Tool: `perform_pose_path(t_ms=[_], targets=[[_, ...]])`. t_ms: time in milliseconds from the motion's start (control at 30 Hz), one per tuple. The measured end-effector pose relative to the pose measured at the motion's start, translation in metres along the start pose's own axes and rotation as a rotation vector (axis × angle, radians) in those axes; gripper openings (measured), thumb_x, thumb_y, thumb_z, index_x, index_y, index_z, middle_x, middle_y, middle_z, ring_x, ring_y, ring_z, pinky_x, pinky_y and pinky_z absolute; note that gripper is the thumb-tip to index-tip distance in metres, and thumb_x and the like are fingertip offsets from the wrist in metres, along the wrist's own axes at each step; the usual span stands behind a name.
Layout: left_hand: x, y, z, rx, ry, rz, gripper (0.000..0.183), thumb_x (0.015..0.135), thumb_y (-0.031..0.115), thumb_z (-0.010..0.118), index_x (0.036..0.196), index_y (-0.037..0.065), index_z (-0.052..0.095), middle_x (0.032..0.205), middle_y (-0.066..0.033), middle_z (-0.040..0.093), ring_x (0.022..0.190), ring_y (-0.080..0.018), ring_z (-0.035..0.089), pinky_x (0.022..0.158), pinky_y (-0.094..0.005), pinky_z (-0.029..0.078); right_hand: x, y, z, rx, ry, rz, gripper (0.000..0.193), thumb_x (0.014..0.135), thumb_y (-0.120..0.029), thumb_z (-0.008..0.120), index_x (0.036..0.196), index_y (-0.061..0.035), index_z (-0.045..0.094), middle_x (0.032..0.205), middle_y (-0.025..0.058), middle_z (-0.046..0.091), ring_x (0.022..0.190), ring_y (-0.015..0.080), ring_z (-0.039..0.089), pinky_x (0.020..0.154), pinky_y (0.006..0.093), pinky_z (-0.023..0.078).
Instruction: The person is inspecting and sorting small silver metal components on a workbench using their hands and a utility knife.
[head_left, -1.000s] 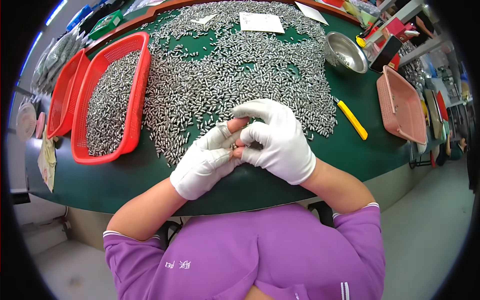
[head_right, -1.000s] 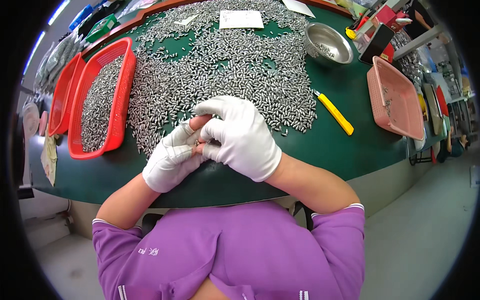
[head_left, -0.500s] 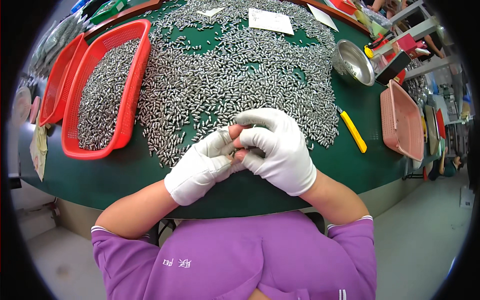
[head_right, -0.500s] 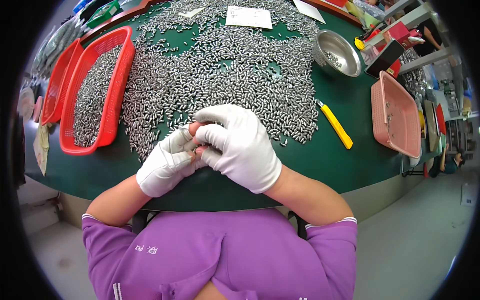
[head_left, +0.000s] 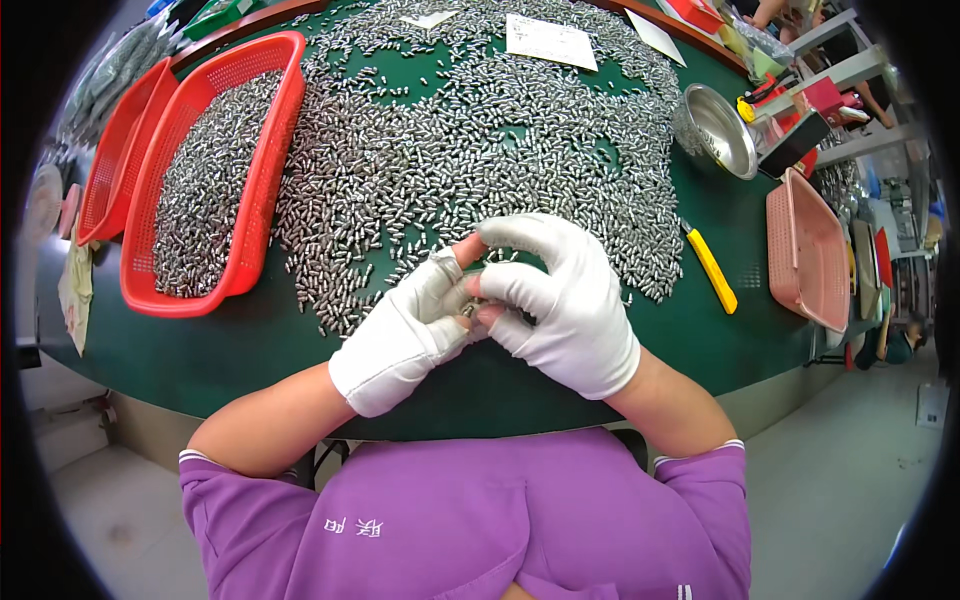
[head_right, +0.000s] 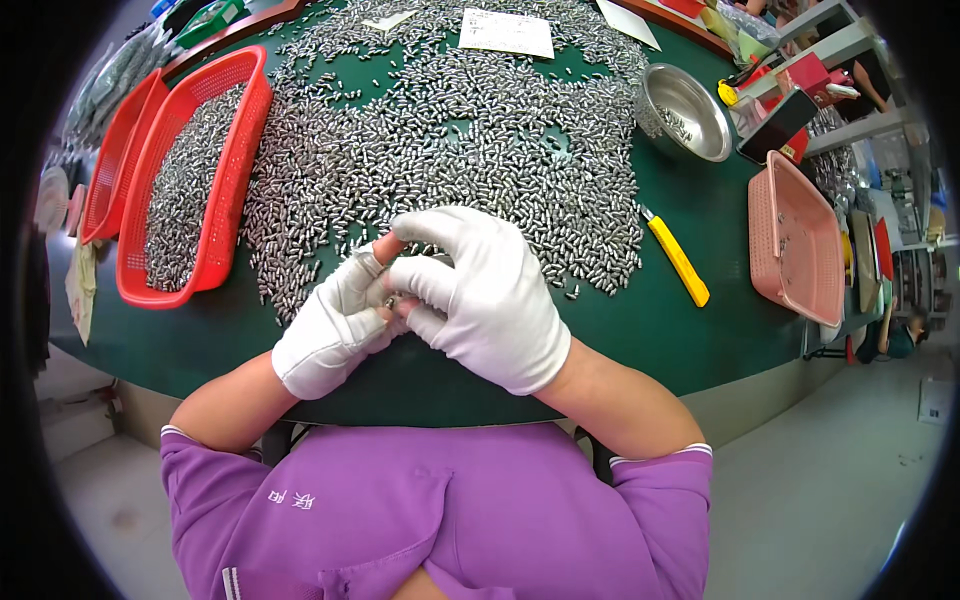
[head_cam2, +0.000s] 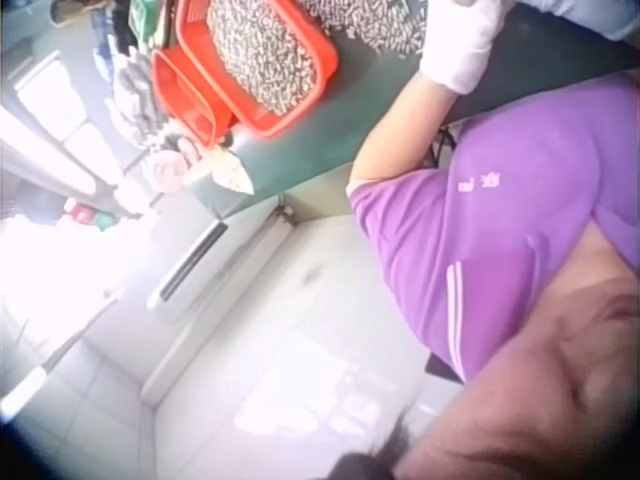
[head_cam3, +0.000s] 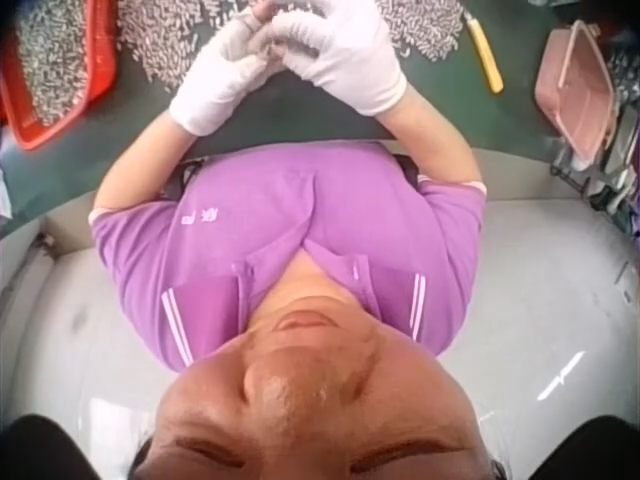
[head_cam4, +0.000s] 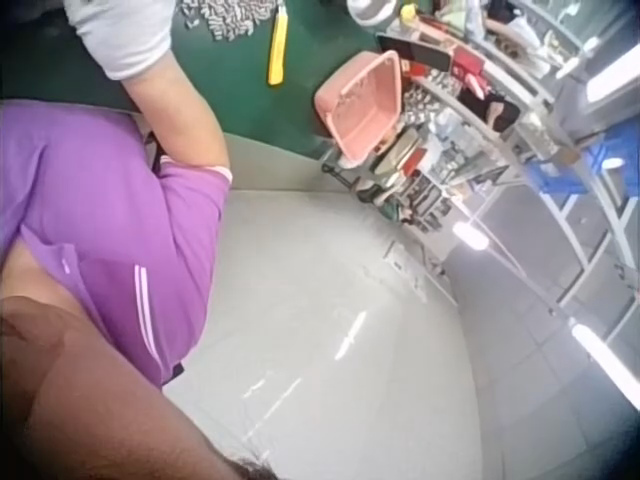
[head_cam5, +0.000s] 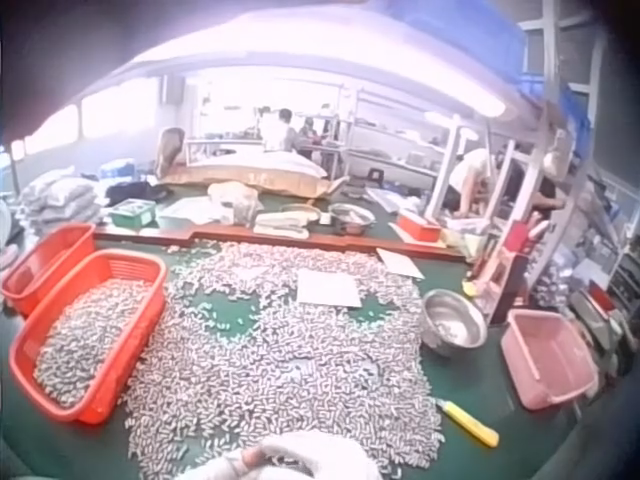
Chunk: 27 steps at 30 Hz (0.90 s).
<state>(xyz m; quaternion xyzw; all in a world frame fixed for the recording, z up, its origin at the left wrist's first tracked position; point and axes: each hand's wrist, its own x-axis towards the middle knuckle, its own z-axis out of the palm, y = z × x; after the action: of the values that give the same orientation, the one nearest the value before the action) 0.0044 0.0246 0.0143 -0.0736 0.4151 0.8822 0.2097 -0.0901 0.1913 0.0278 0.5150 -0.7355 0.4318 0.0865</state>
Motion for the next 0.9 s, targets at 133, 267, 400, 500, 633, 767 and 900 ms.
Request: perform_pose_path(t_ms=[133,267,400,500,633,767,900], targets=[[0.002,-0.001,0.003,0.152,0.054,0.030,0.072,0.091,0.000,0.053,0.153,0.008,0.016,0.136,-0.0031,0.046,0.121,-0.0104,0.048,0.102,-0.0256,0.040,0.001,0.001,0.000,-0.058,-0.087,-0.101,0.022,0.059,-0.011,0.075,0.076,-0.0084,0.062,0.104,0.0087,0.061,0.085,0.0281,0.063,0.071,0.0397,0.051],[0.001,-0.003,-0.003,0.019,-0.033,0.007,0.067,0.091,0.001,0.054,0.151,0.006,0.023,0.133,-0.0022,0.047,0.118,-0.0085,0.049,0.100,-0.0235,0.040,-0.003,0.002,0.004,-0.029,-0.085,-0.083,0.022,0.061,-0.012,0.075,0.078,-0.0090,0.062,0.105,0.0087,0.060,0.088,0.0285,0.062,0.071,0.0402,0.050],[0.005,-0.004,0.002,0.165,0.022,-0.007,0.062,0.091,0.004,0.058,0.146,0.006,0.029,0.124,-0.0002,0.050,0.115,-0.0066,0.049,0.100,-0.0238,0.041,-0.006,0.004,0.003,-0.036,-0.092,-0.078,0.023,0.063,-0.012,0.075,0.081,-0.0093,0.062,0.106,0.0086,0.061,0.089,0.0284,0.062,0.071,0.0404,0.050],[0.004,-0.004,-0.005,0.040,-0.039,-0.055,0.065,0.091,0.009,0.062,0.147,0.007,0.029,0.124,0.0005,0.049,0.115,-0.0078,0.050,0.103,-0.0269,0.041,-0.006,-0.001,0.001,-0.054,-0.082,-0.060,0.028,0.059,-0.008,0.077,0.084,-0.0089,0.063,0.106,0.0111,0.062,0.090,0.0315,0.063,0.073,0.0410,0.051],[0.004,-0.010,-0.007,-0.146,-0.056,-0.049,0.066,0.090,0.012,0.064,0.146,0.007,0.029,0.130,-0.0004,0.048,0.120,-0.0114,0.050,0.109,-0.0329,0.039,-0.005,0.001,-0.001,-0.022,-0.116,-0.036,0.028,0.062,-0.009,0.078,0.086,-0.0084,0.063,0.107,0.0116,0.062,0.090,0.0316,0.063,0.074,0.0412,0.051],[0.006,-0.010,-0.010,-0.260,-0.137,0.016,0.071,0.090,0.011,0.064,0.148,0.007,0.025,0.137,-0.0040,0.047,0.125,-0.0174,0.051,0.113,-0.0400,0.036,-0.006,0.002,-0.007,-0.072,-0.009,-0.012,0.026,0.066,-0.010,0.076,0.088,-0.0074,0.063,0.106,0.0121,0.063,0.091,0.0314,0.062,0.074,0.0415,0.051],[0.005,-0.009,-0.012,-0.250,-0.125,0.037,0.071,0.090,0.009,0.062,0.150,0.007,0.023,0.137,-0.0072,0.047,0.124,-0.0182,0.051,0.112,-0.0390,0.037,-0.005,-0.001,-0.012,-0.107,-0.029,0.016,0.028,0.066,-0.009,0.078,0.089,-0.0093,0.062,0.112,0.0123,0.063,0.099,0.0329,0.061,0.082,0.0428,0.049]])
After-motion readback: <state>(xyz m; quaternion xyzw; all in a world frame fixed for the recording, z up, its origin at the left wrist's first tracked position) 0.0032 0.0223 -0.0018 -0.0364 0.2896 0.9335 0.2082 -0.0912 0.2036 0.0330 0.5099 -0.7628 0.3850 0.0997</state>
